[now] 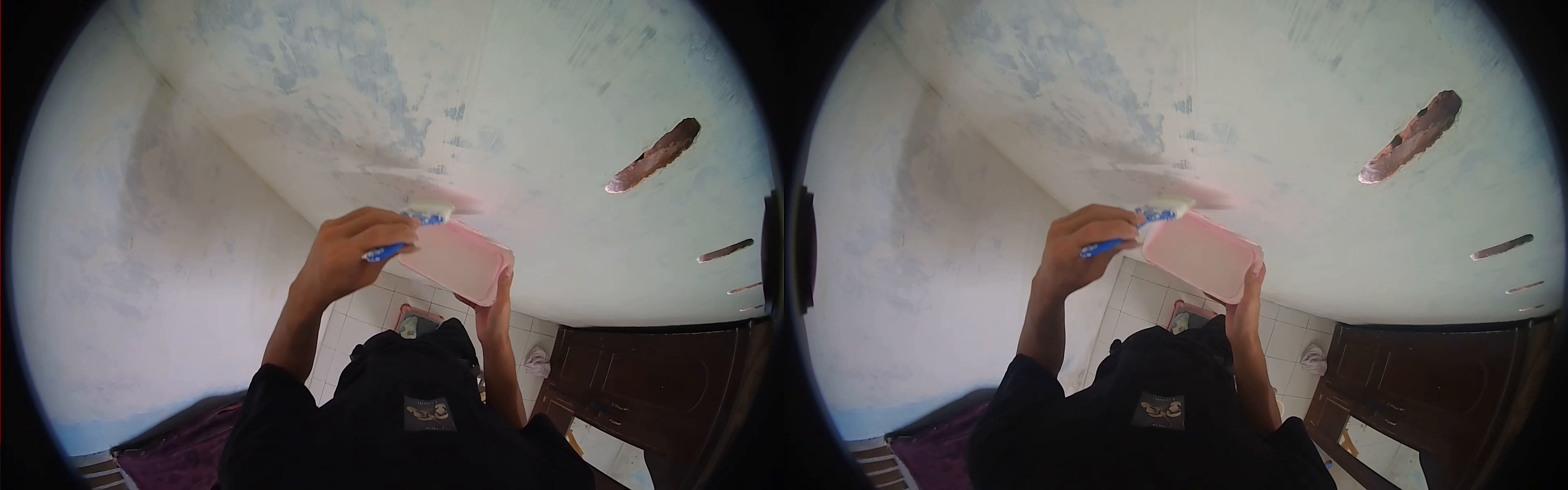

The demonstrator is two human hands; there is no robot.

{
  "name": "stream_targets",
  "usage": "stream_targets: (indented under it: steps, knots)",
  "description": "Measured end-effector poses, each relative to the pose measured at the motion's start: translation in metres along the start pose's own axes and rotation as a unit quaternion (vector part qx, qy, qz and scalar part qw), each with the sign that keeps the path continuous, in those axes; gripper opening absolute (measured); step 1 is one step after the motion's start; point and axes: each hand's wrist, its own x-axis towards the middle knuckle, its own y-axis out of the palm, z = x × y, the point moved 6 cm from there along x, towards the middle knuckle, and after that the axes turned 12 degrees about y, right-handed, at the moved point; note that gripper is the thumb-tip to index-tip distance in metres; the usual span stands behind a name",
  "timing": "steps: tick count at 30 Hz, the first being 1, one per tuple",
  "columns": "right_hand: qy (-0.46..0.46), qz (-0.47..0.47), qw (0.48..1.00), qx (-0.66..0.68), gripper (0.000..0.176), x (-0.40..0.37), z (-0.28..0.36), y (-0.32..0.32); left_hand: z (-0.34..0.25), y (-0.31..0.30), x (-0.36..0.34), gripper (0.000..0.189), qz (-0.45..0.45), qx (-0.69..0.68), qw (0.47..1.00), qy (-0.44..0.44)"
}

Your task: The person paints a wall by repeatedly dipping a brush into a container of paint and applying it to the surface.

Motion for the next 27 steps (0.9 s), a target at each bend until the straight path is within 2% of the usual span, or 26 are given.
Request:
stream_targets:
  steps: [4, 7, 8, 12, 16, 20, 23, 27]
  knots:
    - [0.002, -0.008, 1.0, -0.006, 0.07, -0.01, 0.004, -0.012, 0.029, -0.003, 0.014, 0.026, 0.005, 0.048, 0.999, -0.017]
    - [0.003, -0.02, 1.0, -0.004, 0.07, -0.015, 0.001, -0.023, 0.041, -0.012, 0.03, 0.028, -0.013, 0.076, 0.997, 0.03]
    - [0.001, -0.027, 1.0, -0.003, 0.07, -0.019, 0.003, -0.024, 0.037, -0.017, 0.036, 0.03, -0.018, 0.101, 0.992, 0.07]
    - [-0.007, -0.062, 0.998, -0.002, 0.07, -0.028, 0.006, -0.036, 0.006, -0.047, 0.044, 0.029, -0.107, 0.186, 0.96, 0.177]
    - [-0.009, -0.078, 0.997, 0.007, 0.068, -0.034, 0.01, -0.048, -0.005, -0.047, 0.023, 0.024, -0.225, 0.258, 0.903, 0.259]
    - [-0.015, -0.096, 0.995, 0.01, 0.068, -0.038, 0.016, -0.051, 0.031, 0.006, -0.013, 0.025, -0.176, 0.263, 0.926, 0.207]
    - [-0.016, -0.105, 0.994, 0.012, 0.068, -0.037, 0.018, -0.055, 0.061, 0.066, -0.073, 0.028, -0.121, 0.245, 0.947, 0.17]
    - [-0.019, -0.108, 0.994, 0.009, 0.068, -0.039, 0.021, -0.055, 0.079, 0.124, -0.153, 0.032, -0.067, 0.222, 0.97, 0.069]
